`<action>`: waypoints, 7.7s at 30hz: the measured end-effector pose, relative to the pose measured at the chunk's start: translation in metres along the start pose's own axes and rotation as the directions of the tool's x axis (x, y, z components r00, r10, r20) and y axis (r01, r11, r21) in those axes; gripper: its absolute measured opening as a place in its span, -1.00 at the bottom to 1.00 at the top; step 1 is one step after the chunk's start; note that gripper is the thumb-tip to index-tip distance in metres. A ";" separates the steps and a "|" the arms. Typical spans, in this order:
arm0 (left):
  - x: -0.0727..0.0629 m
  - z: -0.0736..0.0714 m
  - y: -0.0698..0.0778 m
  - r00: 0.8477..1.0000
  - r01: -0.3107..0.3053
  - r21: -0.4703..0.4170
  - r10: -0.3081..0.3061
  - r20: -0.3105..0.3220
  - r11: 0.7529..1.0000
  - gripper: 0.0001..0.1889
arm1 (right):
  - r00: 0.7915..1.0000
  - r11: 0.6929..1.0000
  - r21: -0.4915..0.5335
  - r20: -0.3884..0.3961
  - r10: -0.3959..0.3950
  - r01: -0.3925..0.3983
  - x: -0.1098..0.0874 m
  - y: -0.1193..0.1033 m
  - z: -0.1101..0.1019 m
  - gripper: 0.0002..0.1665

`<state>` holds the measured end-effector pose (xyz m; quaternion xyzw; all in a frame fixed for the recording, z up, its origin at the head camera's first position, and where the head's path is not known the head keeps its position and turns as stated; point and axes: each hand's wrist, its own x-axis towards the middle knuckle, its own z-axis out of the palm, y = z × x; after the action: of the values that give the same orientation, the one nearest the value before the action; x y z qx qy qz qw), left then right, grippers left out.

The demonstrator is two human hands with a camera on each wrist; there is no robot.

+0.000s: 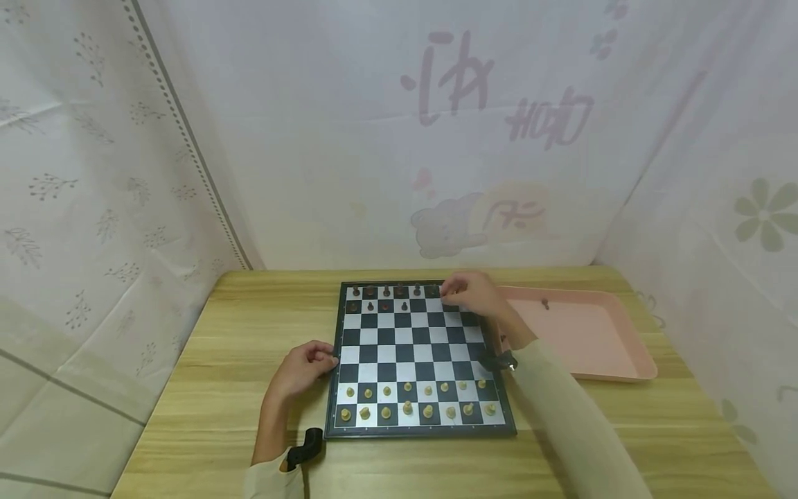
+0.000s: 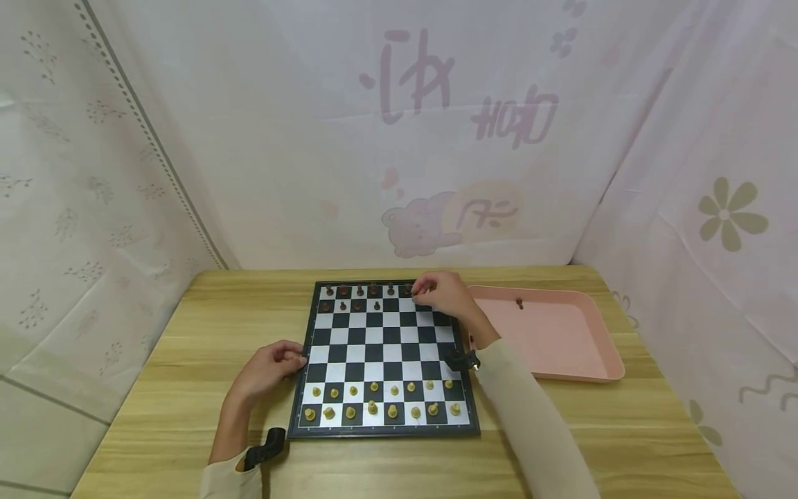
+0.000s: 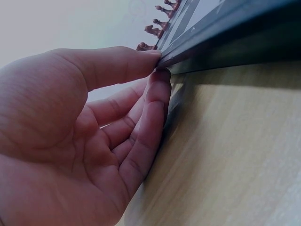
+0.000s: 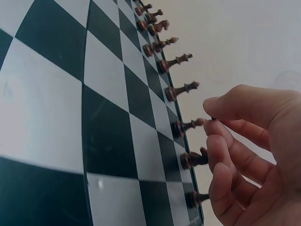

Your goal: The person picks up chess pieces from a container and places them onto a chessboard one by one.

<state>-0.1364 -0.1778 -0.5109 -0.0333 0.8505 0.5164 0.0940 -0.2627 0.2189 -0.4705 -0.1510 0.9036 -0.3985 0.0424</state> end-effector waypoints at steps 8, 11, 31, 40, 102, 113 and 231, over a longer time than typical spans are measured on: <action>0.000 0.000 0.000 1.000 -0.016 0.008 0.016 -0.002 1.000 -0.72 | 0.998 0.997 -0.026 0.003 -0.066 0.066 0.007 -0.004 0.014 -0.85; 0.000 0.000 0.001 1.000 -0.015 0.011 0.015 -0.003 1.000 -0.72 | 0.999 0.999 -0.018 0.009 -0.052 0.052 0.009 -0.007 0.019 -0.85; -0.001 -0.001 -0.001 0.999 -0.034 -0.021 0.034 0.008 0.999 -0.72 | 0.999 0.997 -0.071 0.029 -0.039 0.041 0.020 -0.013 0.036 -0.85; 0.002 0.000 -0.006 0.998 -0.056 -0.024 0.056 0.012 0.998 -0.70 | 0.999 0.995 -0.094 0.036 -0.026 0.029 0.022 -0.017 0.040 -0.84; 0.000 0.002 0.000 1.000 -0.024 -0.030 0.024 0.012 0.999 -0.74 | 0.963 0.978 -0.200 0.271 -0.004 0.060 -0.076 0.088 -0.070 -0.82; 0.000 0.002 0.001 1.000 -0.023 -0.026 0.023 0.013 0.999 -0.74 | 0.979 0.980 -0.140 0.121 0.161 -0.144 -0.080 0.097 -0.084 -0.88; 0.015 0.000 -0.026 0.997 -0.074 -0.047 0.076 0.029 0.996 -0.70 | 0.999 0.994 -0.104 -0.038 0.034 -0.038 -0.011 0.031 -0.030 -0.81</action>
<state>-0.1470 -0.1891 -0.5369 0.0044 0.8375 0.5395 0.0868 -0.2654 0.2630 -0.4733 -0.1297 0.9265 -0.3524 0.0254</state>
